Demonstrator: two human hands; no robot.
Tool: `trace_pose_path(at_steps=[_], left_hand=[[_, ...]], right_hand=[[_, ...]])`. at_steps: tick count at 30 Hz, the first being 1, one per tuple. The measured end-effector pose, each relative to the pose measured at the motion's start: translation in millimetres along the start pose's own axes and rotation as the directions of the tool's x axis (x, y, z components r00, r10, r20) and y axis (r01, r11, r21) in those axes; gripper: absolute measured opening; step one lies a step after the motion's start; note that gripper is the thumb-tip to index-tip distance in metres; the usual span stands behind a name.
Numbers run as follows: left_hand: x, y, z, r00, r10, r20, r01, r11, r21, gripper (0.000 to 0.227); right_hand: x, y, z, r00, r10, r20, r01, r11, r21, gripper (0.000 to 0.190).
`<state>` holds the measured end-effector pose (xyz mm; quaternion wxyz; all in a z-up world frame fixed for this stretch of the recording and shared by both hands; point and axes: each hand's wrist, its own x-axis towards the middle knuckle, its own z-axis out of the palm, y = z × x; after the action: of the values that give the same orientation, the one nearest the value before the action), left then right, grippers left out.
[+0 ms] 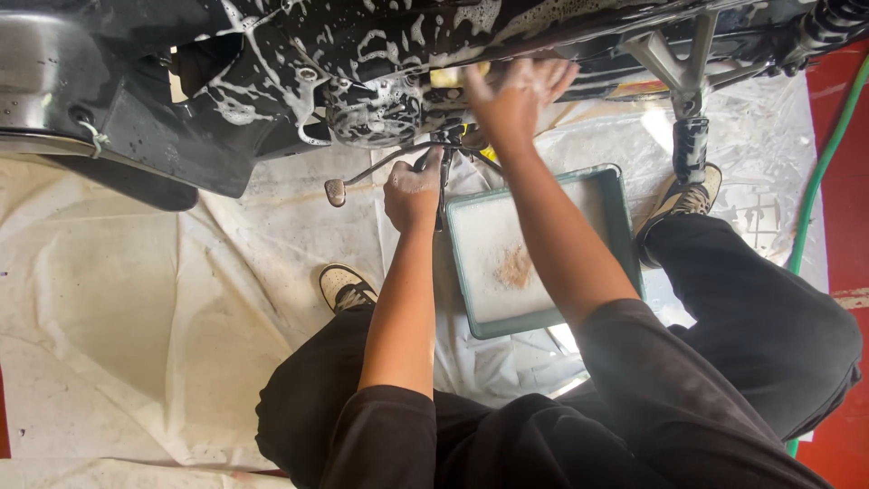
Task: Washing a motorcycle using a sponge and soapy water
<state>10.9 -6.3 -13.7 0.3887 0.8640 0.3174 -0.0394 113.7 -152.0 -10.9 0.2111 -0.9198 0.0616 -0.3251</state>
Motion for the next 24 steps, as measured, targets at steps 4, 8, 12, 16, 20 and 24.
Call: trace_pose_path(at_steps=[4, 8, 12, 16, 20, 24], left_hand=[[-6, -6, 1, 0.999, -0.032, 0.001, 0.032, 0.999, 0.012, 0.067], [-4, -1, -4, 0.999, -0.037, 0.033, 0.036, 0.999, 0.019, 0.071], [-3, -3, 0, 0.999, -0.044, 0.033, 0.044, 0.999, 0.011, 0.068], [-3, 2, -4, 0.999, -0.037, 0.039, 0.036, 0.999, 0.028, 0.071], [-7, 2, -7, 0.999, -0.036, 0.032, 0.035, 0.999, 0.018, 0.064], [-8, 4, -11, 1.000, -0.005, 0.020, 0.005, 1.000, 0.025, 0.067]], right_hand=[[-7, -10, -9, 0.994, 0.105, -0.013, -0.105, 0.994, 0.001, 0.044], [-7, -23, -28, 0.999, -0.040, 0.033, 0.041, 0.999, -0.013, 0.031], [-1, -4, -33, 0.992, 0.117, 0.038, -0.119, 0.992, 0.049, 0.049], [-8, -27, -53, 0.993, -0.119, -0.015, 0.120, 0.992, 0.032, 0.029], [-7, -9, -51, 0.995, -0.084, 0.062, 0.088, 0.994, -0.061, 0.044], [-27, -47, -55, 0.946, -0.306, -0.105, 0.309, 0.951, 0.009, 0.016]])
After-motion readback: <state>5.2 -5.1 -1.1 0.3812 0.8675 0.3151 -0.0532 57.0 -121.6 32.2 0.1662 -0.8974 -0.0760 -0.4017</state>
